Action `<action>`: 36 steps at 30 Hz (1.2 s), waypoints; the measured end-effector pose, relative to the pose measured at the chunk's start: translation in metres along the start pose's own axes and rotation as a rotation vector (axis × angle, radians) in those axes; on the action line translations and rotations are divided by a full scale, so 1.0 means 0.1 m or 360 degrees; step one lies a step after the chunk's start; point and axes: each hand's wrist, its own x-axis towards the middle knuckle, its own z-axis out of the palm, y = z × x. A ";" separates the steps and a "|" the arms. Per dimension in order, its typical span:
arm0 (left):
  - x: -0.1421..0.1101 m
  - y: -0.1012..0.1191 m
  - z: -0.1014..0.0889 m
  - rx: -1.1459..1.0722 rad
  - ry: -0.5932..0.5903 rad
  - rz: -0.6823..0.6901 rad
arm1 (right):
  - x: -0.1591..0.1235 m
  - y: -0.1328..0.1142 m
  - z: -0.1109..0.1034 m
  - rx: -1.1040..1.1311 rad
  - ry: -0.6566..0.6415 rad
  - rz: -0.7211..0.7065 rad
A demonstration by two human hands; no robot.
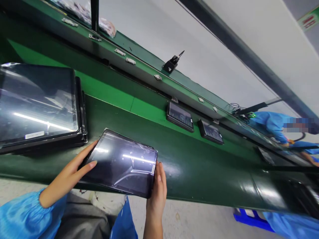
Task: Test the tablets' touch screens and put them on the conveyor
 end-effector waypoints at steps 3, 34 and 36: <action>0.00 0.00 -0.02 -0.0007 0.0008 -0.0026 | -0.02 -0.02 0.01 0.0095 0.0042 -0.0058; -0.08 0.10 0.01 0.0078 0.0030 -0.0003 | 0.14 0.09 -0.37 0.0488 0.0204 0.0179; -0.10 0.09 0.03 0.0079 -0.0005 0.0014 | 0.14 0.09 -0.34 0.0406 0.0205 0.0144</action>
